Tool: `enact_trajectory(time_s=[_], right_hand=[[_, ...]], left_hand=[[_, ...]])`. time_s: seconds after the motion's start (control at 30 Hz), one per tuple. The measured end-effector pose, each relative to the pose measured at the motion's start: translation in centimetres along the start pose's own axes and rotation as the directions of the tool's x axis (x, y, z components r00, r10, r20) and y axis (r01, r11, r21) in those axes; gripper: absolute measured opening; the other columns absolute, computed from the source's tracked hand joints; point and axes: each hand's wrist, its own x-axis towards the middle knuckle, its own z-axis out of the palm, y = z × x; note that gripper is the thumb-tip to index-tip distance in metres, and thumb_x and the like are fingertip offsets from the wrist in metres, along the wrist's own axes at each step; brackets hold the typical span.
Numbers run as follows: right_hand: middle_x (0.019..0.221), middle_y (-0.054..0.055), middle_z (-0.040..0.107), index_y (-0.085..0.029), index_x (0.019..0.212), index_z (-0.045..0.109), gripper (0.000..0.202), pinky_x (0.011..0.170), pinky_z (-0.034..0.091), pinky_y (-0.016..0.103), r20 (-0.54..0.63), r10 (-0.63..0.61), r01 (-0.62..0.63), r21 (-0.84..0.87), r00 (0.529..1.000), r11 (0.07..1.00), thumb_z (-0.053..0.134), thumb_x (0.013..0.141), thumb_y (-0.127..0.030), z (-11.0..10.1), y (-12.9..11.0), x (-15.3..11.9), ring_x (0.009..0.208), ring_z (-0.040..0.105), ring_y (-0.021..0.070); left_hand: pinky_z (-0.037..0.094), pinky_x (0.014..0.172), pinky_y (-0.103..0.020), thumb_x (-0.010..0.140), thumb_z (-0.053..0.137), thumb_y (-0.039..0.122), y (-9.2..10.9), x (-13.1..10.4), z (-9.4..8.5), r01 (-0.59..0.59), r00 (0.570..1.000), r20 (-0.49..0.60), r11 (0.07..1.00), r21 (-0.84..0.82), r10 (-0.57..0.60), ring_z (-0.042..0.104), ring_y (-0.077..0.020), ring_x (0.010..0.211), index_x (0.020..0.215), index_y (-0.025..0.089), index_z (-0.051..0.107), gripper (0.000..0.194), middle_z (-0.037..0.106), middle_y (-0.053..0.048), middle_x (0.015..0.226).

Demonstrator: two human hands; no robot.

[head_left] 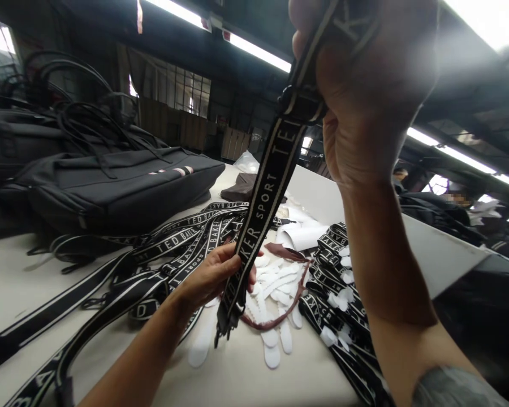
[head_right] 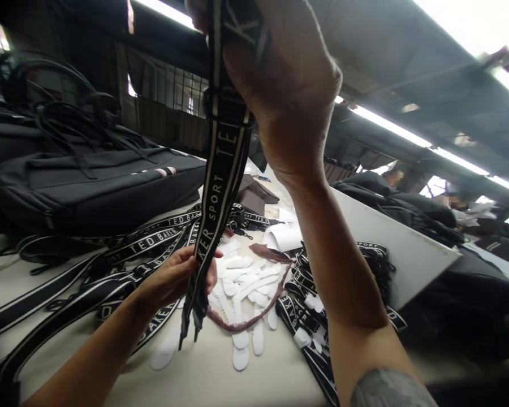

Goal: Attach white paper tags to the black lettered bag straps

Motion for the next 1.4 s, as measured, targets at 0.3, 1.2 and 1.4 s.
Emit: enact_trajectory(time_s=[0.3, 1.2, 1.4], right_hand=[[0.120, 0.002, 0.066, -0.024, 0.131, 0.054, 0.046, 0.108, 0.047, 0.032, -0.195, -0.137, 0.119, -0.103, 0.971, 0.988, 0.053, 0.088, -0.008, -6.7, 2.2, -1.8, 0.115, 0.062, 0.0134], [0.061, 0.008, 0.068, -0.007, 0.083, 0.071, 0.028, 0.045, 0.045, 0.019, -0.061, 0.862, -0.828, 0.253, 0.503, 0.500, 0.079, 0.074, -0.032, -11.2, 11.8, -19.7, 0.049, 0.058, 0.0110], [0.104, 0.009, 0.070, -0.016, 0.105, 0.071, 0.045, 0.079, 0.051, 0.025, -0.026, 0.560, -0.508, 0.386, 0.828, 0.770, 0.067, 0.082, -0.055, -6.7, 9.0, -20.3, 0.093, 0.064, 0.0148]], left_hand=[[0.047, 0.048, -0.018, 0.079, 0.075, 0.042, 2.3, -1.3, 5.2, -0.031, 0.965, -0.246, 0.967, 0.252, 0.095, 0.057, -0.0120, 0.055, 0.091, 0.013, 0.063, 0.033, 0.062, -0.004, 0.068], [0.036, 0.039, -0.017, 0.068, 0.082, 0.044, 6.5, 1.5, 15.9, 0.032, 0.894, -0.357, 0.756, 0.653, 0.271, 0.047, -0.0109, 0.048, 0.093, 0.015, 0.072, 0.040, 0.058, -0.005, 0.062], [0.039, 0.041, -0.013, 0.072, 0.081, 0.040, 6.8, 3.5, 13.3, 0.117, 0.926, -0.363, 0.835, 0.538, 0.104, 0.047, -0.0072, 0.048, 0.100, 0.014, 0.068, 0.040, 0.056, -0.002, 0.063]])
